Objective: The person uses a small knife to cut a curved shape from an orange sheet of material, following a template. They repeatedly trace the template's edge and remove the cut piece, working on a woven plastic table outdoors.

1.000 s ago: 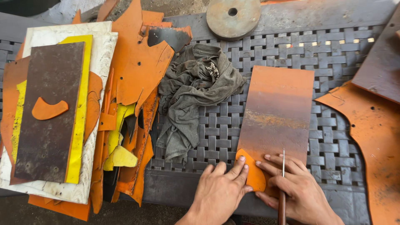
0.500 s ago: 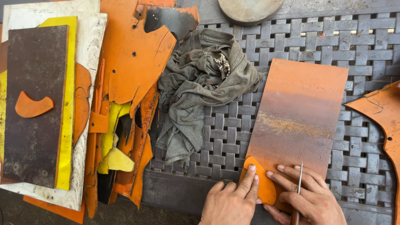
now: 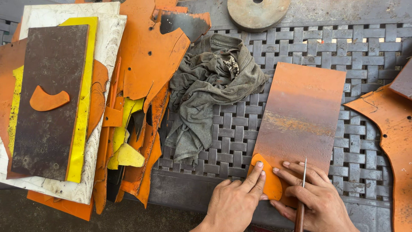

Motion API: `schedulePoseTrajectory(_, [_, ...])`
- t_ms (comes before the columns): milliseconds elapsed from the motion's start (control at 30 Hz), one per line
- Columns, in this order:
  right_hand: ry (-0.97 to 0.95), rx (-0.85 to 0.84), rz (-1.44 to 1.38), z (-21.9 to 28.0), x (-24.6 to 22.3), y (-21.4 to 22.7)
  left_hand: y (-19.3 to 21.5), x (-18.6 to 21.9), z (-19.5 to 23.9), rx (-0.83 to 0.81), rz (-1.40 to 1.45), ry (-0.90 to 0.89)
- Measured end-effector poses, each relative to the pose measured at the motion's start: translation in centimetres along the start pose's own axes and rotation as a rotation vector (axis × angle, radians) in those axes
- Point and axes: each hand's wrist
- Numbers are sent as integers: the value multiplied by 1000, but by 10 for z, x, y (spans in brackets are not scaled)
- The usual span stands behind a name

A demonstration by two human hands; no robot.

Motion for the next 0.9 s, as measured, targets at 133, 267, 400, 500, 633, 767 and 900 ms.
schedulePoseTrajectory(133, [-34, -7, -8, -2, -1, 1, 2, 0, -1, -16, 31, 2])
schedulePoseTrajectory(267, [-3, 5, 8, -1, -2, 1, 6, 0, -3, -47, 61, 8])
schedulePoseTrajectory(400, [8, 6, 16, 4, 3, -2, 10, 6, -6, -77, 11, 39])
schedulePoseTrajectory(500, [25, 89, -117, 7, 5, 0, 12, 17, -12, -82, -91, 87])
schedulePoseTrajectory(633, [-269, 232, -578, -4, 9, 12, 17, 34, -20, -140, -178, 171])
schedulePoseTrajectory(767, [-597, 138, -683, -42, 29, 3, 23, 45, -25, -256, -196, 219])
schedulePoseTrajectory(900, [-686, 53, -676, -57, 34, -3, 26, 46, -27, -202, -200, 225])
Point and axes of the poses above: each hand's wrist, its own z-axis away from the middle knuckle, its own y-axis out of the back of the hand, x = y × z, and after that the axes turned 6 degrees about y, right-handed
